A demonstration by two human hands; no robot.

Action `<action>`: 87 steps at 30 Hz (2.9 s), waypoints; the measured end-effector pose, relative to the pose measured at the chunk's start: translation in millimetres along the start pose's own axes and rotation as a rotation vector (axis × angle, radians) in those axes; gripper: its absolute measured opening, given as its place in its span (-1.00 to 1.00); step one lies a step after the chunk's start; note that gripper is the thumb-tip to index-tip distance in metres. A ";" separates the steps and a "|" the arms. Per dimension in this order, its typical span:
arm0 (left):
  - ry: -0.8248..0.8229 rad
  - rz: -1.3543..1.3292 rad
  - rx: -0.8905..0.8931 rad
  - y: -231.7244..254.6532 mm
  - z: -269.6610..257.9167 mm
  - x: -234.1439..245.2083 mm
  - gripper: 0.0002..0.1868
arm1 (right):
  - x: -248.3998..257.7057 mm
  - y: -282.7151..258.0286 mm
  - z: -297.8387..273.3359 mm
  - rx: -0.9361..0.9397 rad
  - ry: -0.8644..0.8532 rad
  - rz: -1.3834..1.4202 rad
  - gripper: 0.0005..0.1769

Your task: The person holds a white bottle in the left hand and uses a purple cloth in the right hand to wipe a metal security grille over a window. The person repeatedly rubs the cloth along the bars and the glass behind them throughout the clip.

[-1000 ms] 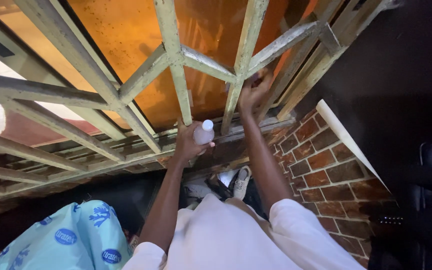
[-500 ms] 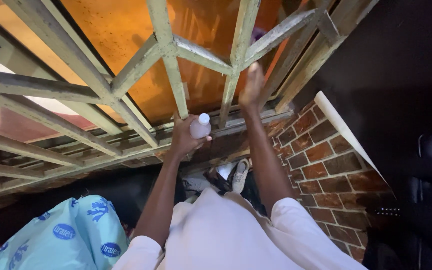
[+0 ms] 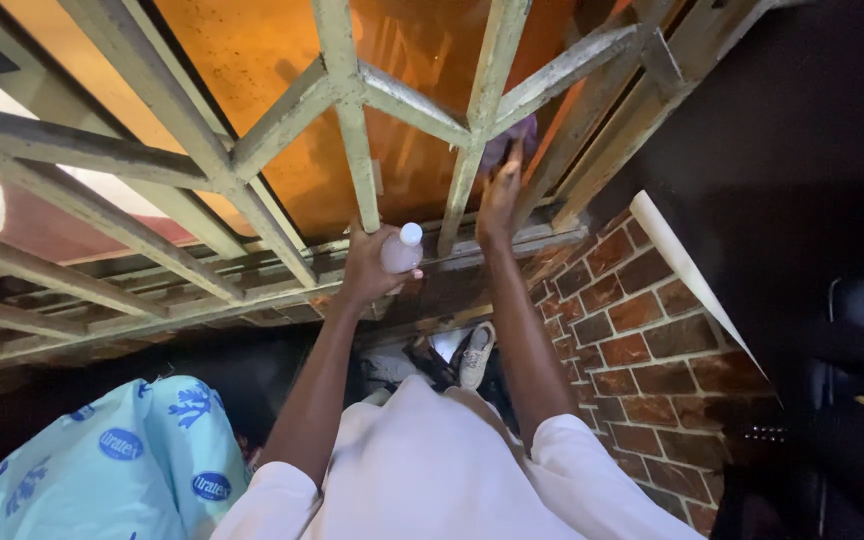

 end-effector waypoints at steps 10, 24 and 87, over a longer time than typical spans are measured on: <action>-0.018 0.003 0.028 -4.6 -1.1 -7.8 -0.17 | -10.3 78.6 -42.0 -0.375 -0.114 0.297 0.05; -0.005 0.032 0.003 0.8 1.2 -4.4 -0.18 | -15.8 65.8 -24.4 -0.111 -0.250 0.015 -0.03; -0.376 -1.680 0.767 71.5 -6.3 -77.2 -0.31 | -57.0 -49.4 -38.9 -0.088 -0.089 0.150 -0.15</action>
Point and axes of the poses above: each hand's wrist, its own z-axis towards the middle knuckle, its own x-axis out of the back of the hand, y = z × x, the point moved 10 cm from there along z, towards the middle knuckle, and after that the axes turned 9 degrees about z, right-handed, at the moved point
